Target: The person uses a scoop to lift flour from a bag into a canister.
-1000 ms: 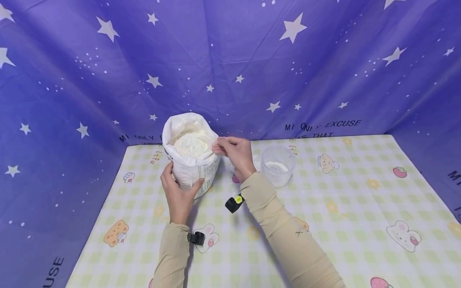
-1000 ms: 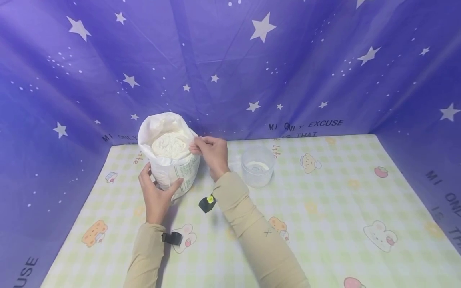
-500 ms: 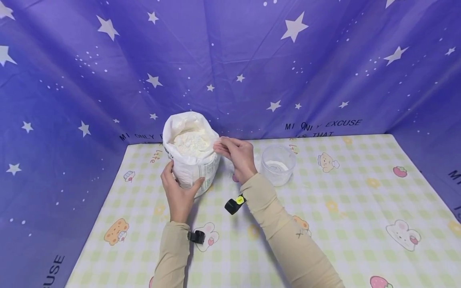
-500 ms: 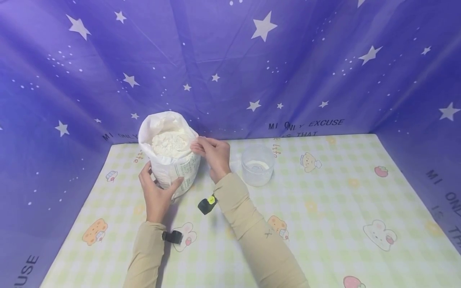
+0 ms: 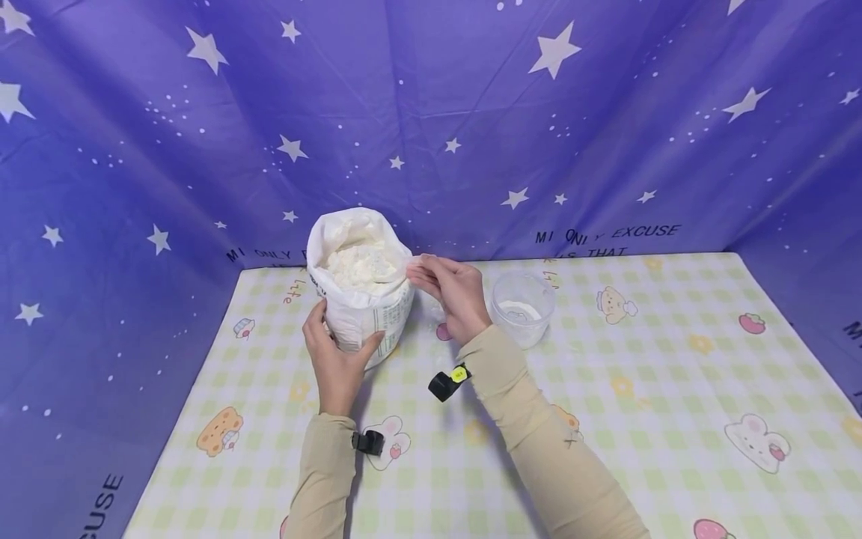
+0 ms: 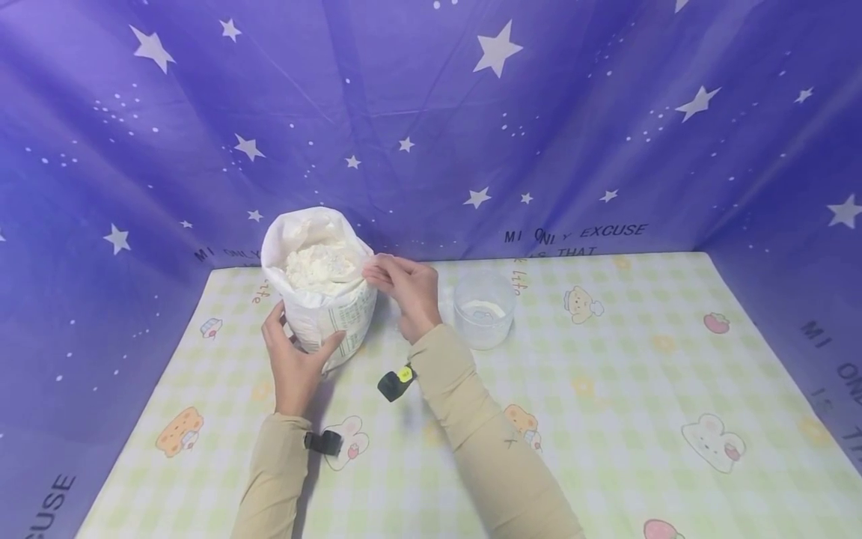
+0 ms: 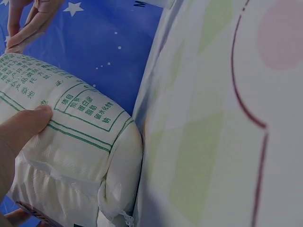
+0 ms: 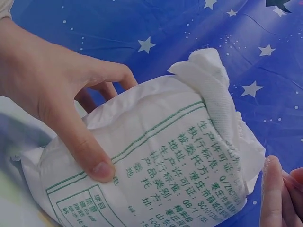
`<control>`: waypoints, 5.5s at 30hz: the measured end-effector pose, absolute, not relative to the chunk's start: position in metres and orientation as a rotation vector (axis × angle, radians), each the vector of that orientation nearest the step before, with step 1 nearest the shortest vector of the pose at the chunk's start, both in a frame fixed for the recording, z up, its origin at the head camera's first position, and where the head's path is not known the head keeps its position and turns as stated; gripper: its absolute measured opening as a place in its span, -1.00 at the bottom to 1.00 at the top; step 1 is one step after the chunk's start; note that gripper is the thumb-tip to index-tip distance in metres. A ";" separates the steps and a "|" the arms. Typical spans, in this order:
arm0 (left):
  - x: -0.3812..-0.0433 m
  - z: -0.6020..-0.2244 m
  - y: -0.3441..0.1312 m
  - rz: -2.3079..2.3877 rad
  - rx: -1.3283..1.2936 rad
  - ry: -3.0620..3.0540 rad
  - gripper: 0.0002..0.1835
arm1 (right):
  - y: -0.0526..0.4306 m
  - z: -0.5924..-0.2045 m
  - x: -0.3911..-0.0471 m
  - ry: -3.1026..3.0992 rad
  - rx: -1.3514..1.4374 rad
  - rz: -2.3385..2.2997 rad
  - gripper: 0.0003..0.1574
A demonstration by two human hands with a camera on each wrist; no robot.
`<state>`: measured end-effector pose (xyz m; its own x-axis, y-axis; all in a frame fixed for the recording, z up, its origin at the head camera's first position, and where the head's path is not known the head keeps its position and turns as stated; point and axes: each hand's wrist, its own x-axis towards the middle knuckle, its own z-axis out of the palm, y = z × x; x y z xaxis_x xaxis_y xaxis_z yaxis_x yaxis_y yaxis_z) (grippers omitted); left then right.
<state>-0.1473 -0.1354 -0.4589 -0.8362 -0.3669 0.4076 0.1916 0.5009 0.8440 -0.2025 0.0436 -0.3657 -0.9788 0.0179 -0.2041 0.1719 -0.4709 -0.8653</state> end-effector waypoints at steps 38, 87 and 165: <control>-0.148 -0.460 -0.136 -1.348 0.160 -2.207 0.07 | 0.061 -0.366 -0.198 1.319 0.121 -2.745 -0.63; -0.146 -0.461 -0.136 -1.367 0.171 -2.201 0.06 | 0.123 -0.372 -0.176 1.189 0.155 -2.817 -0.82; -0.146 -0.462 -0.133 -1.368 0.145 -2.191 0.06 | 0.246 -0.390 -0.139 1.402 0.320 -3.065 -0.85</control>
<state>-0.1460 -0.1335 -0.4624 -0.8441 -0.3662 0.3916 0.1910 0.4771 0.8578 -0.1394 0.2461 -0.3900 -0.9527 0.2960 -0.0687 -0.1417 -0.6327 -0.7614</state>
